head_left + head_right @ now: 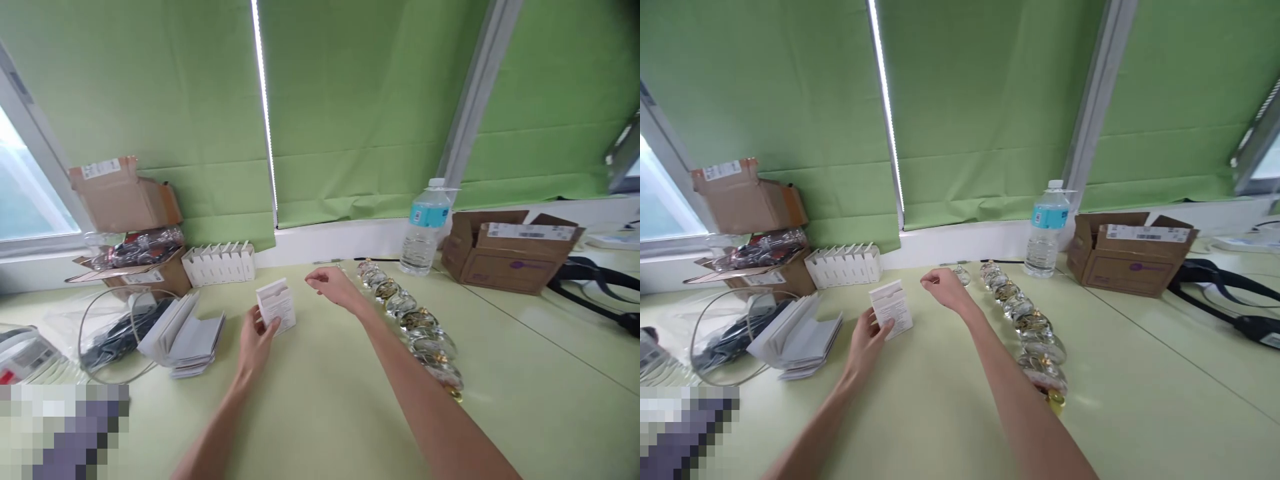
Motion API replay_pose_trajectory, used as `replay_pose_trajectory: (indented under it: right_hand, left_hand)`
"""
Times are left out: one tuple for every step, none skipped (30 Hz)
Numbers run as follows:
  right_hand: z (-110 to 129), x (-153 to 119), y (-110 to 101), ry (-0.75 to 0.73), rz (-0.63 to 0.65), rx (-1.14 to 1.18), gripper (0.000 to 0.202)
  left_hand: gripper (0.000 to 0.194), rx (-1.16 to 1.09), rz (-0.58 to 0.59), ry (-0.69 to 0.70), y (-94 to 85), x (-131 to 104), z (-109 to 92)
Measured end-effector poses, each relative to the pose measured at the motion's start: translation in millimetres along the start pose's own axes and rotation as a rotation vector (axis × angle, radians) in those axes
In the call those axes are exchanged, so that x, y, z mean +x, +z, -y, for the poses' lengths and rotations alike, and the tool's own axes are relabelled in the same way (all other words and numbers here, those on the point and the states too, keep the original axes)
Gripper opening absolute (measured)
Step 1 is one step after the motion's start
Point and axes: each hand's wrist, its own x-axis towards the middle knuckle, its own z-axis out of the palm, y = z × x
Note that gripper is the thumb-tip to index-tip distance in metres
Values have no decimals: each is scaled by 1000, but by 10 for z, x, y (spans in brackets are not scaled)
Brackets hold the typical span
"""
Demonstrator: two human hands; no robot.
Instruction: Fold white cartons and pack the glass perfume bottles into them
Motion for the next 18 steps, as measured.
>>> replay_pose_trajectory:
  right_hand:
    - [38,-18,-16,-16,35,0,20]
    - [73,-34,-32,-31,65,-2,20]
    - [105,-46,-47,-47,90,-5,22]
    - [135,-56,-60,-60,109,-7,24]
    - [163,-65,-71,-76,121,-11,26]
    - [189,-73,-81,-95,129,-22,28]
    - [211,-81,-88,-119,136,-40,30]
    - [230,-90,-93,-145,147,-67,31]
    - [245,-100,-95,-172,164,-107,31]
    - [254,-110,-96,-195,182,-155,30]
    - [260,-119,-94,-209,199,-203,28]
    - [261,-128,-91,-213,210,-243,25]
    - [261,-136,-88,-211,214,-274,20]
    - [262,-143,-83,-206,212,-295,15]
    - [264,-149,-79,-203,207,-306,10]
    - [271,-154,-76,-204,200,-310,8]
    - [284,-159,-75,-209,192,-314,6]
    - [303,-163,-77,-217,179,-317,6]
  left_hand:
    - [59,-58,41,-15,-6,19,21]
    - [58,-98,62,-19,-10,34,37]
    - [56,-121,69,-18,-12,45,50]
    - [54,-135,82,-14,-10,53,58]
    - [51,-146,105,-10,-6,56,63]
    - [49,-156,135,-8,1,56,64]
    - [48,-167,165,-6,9,52,62]
    - [47,-179,201,-5,18,46,56]
    - [47,-193,241,-3,27,38,48]
    - [47,-206,284,0,35,30,39]
    - [47,-216,326,3,40,23,29]
    - [48,-223,363,4,44,18,20]
    - [48,-225,393,4,46,14,12]
    - [48,-225,412,4,46,12,5]
    - [49,-221,422,2,45,12,1]
    - [50,-216,431,1,43,12,-2]
    - [51,-213,440,3,42,12,-4]
    - [51,-211,449,8,42,11,-5]
